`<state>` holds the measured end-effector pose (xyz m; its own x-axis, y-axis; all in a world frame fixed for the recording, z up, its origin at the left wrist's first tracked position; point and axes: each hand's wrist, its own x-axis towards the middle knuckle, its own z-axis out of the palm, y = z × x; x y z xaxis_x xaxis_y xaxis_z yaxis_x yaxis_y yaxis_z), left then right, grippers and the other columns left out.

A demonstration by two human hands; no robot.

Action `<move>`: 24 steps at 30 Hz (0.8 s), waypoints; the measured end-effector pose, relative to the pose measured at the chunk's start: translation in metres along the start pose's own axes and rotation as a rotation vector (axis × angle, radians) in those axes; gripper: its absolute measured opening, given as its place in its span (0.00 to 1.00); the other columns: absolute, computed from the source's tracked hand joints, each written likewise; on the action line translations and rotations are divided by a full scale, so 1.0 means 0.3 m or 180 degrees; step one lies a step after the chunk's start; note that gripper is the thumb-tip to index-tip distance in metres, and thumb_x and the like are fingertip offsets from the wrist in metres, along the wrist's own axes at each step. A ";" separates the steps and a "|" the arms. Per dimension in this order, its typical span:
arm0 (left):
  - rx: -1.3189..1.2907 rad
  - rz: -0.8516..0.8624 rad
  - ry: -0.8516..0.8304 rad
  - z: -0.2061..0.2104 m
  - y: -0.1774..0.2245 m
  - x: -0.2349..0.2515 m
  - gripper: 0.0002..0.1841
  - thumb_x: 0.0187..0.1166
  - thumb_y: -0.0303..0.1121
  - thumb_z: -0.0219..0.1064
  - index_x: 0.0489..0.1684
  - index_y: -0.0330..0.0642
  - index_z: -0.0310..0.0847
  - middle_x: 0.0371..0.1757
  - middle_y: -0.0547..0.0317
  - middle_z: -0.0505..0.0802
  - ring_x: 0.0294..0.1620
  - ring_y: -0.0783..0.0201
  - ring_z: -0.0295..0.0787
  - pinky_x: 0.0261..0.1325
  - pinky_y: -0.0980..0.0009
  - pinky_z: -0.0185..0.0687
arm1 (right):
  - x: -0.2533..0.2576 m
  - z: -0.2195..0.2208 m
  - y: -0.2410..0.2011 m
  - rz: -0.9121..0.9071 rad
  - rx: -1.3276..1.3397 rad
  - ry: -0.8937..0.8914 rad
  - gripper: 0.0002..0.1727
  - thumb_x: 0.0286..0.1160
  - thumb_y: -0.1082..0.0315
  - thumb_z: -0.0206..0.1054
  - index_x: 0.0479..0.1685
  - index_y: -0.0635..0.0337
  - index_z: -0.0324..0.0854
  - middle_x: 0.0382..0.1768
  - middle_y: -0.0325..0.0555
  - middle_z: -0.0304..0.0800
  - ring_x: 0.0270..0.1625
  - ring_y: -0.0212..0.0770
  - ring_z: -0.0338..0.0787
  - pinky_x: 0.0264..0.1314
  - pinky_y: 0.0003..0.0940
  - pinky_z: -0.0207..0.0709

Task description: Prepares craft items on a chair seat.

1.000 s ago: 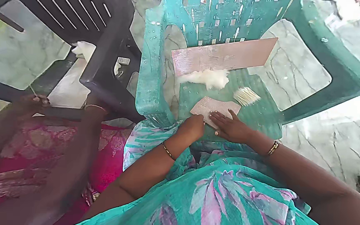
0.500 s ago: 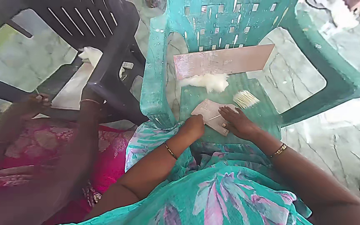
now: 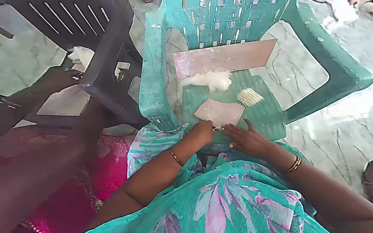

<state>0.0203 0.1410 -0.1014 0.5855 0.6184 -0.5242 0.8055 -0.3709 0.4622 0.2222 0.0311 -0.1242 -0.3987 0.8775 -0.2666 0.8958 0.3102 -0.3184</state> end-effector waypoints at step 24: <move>-0.0481 0.0457 0.0388 -0.035 -0.024 -0.019 0.13 0.91 0.35 0.58 0.49 0.33 0.85 0.48 0.42 0.90 0.53 0.48 0.89 0.62 0.46 0.81 | -0.019 -0.121 0.134 0.1479 0.0140 0.2350 0.11 0.81 0.67 0.65 0.46 0.61 0.92 0.51 0.61 0.93 0.64 0.66 0.87 0.70 0.73 0.66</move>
<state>0.0101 0.1473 -0.0942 0.6703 0.6493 -0.3594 0.6866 -0.3589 0.6323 0.2676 0.0517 -0.1025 0.2482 0.9290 0.2747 0.9214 -0.1389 -0.3628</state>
